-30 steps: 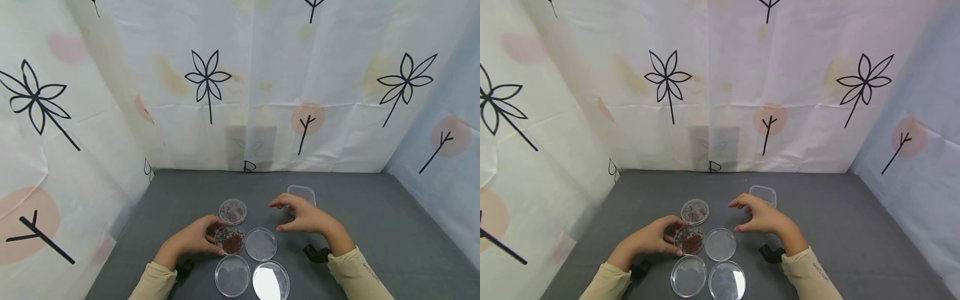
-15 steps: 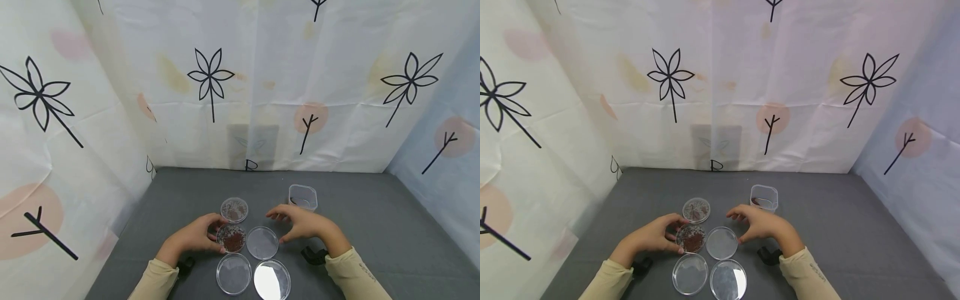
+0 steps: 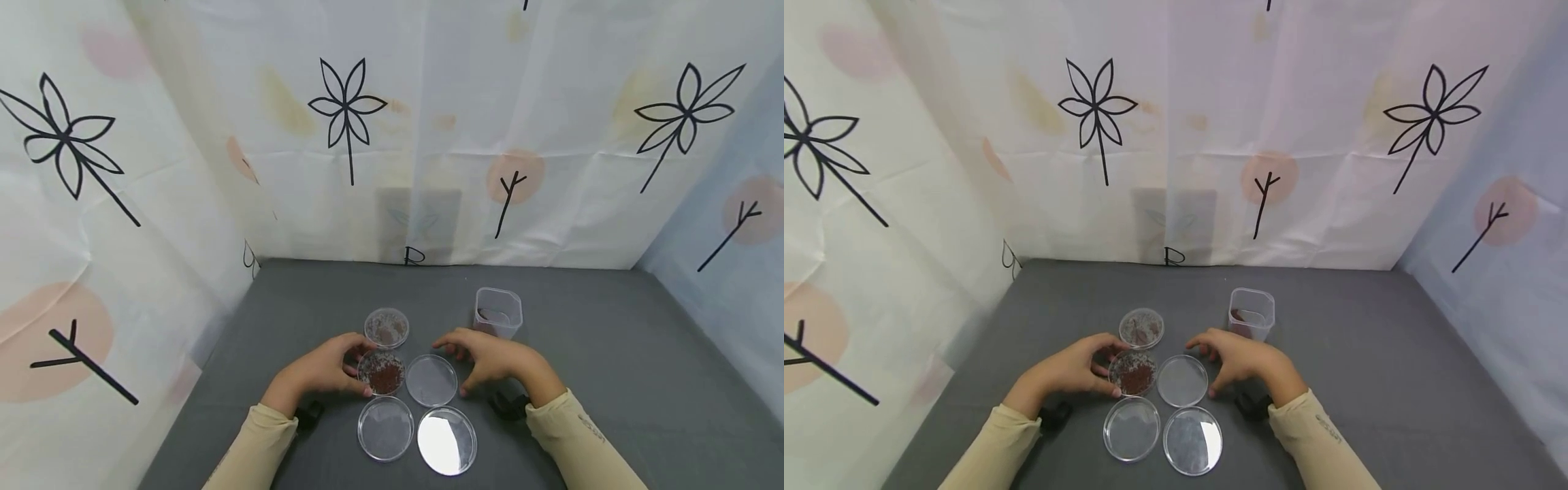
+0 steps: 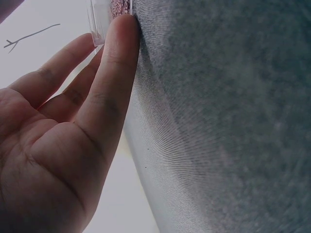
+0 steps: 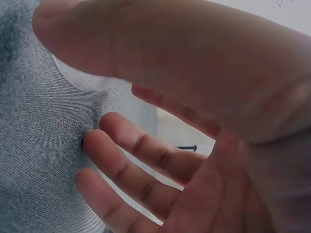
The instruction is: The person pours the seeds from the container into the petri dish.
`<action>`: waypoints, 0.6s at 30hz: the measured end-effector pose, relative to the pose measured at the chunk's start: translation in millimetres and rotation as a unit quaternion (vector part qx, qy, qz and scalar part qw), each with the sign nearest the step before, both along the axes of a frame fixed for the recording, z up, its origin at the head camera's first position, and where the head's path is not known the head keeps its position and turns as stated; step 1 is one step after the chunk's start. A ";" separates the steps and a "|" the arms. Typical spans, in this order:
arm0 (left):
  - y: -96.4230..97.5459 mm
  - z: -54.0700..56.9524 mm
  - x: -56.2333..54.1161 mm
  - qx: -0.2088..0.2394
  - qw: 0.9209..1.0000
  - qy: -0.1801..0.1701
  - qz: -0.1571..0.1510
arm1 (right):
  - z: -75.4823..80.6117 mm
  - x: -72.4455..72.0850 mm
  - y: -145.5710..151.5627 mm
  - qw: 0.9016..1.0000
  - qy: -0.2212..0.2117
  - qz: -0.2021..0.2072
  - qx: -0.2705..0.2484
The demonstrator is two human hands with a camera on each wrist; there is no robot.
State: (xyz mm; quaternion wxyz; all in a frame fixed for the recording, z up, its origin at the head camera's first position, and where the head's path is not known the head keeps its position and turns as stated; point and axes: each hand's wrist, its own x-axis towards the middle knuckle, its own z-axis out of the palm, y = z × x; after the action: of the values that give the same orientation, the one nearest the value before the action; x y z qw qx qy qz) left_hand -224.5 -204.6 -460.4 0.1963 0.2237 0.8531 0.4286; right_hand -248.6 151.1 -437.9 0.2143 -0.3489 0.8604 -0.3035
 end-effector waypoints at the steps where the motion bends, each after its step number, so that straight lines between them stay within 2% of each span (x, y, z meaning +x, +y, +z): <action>1: -0.3 0.1 0.0 0.001 1.000 0.000 0.000 | 0.0 -0.5 -1.1 1.000 0.000 0.004 0.000; 8: -1.9 0.8 1.4 0.004 1.000 0.007 -0.003 | -2.5 -0.6 -3.9 1.000 -0.007 0.002 0.010; 18: -0.8 2.1 1.7 0.003 1.000 0.008 -0.004 | -8.1 0.2 -6.4 1.000 0.008 0.011 0.012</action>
State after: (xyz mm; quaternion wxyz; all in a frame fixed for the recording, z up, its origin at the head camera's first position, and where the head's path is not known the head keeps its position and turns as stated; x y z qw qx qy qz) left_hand -222.8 -205.4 -458.3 0.1902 0.2309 0.8526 0.4286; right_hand -248.5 144.7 -446.0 0.2149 -0.3581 0.8618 -0.2878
